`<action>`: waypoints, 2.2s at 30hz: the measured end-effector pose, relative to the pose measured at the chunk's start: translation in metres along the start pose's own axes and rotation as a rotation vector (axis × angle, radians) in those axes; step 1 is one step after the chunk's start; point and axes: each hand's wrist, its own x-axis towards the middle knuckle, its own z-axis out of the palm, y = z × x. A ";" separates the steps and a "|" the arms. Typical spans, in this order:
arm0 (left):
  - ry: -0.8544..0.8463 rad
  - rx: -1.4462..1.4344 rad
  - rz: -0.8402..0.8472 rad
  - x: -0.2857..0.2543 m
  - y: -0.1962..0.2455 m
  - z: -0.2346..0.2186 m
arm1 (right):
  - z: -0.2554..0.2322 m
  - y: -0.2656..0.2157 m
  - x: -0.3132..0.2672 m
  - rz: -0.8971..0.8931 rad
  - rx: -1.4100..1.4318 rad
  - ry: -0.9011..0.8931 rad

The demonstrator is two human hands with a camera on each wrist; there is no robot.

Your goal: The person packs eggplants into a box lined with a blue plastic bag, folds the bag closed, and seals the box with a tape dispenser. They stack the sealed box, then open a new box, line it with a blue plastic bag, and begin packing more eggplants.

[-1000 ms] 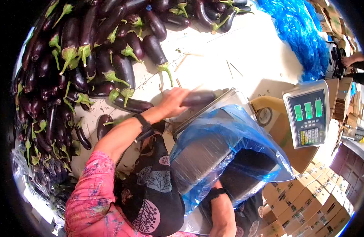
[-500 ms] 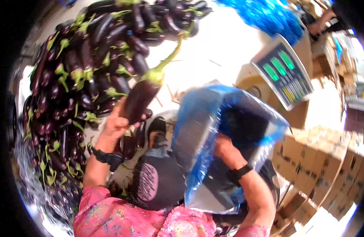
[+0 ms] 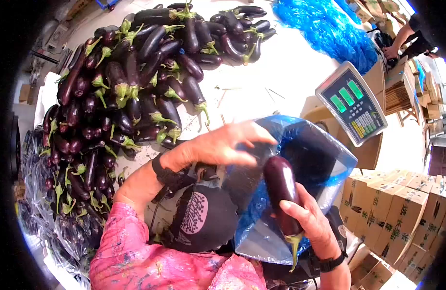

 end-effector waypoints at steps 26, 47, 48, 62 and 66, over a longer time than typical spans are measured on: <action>0.768 -0.923 -0.208 -0.076 -0.166 -0.036 | -0.080 0.120 0.199 -0.085 -1.022 0.174; 0.614 0.715 -0.446 -0.146 -0.161 -0.003 | -0.045 0.029 0.080 0.243 -0.243 0.387; 0.627 0.708 -0.518 -0.159 -0.167 -0.007 | -0.048 0.041 0.099 0.221 -0.246 0.394; 1.087 0.881 -1.339 -0.131 -0.257 -0.030 | -0.127 0.192 0.243 -0.233 -0.804 0.534; 1.147 0.686 -1.217 -0.136 -0.249 -0.039 | -0.111 0.170 0.238 -0.077 -0.816 0.587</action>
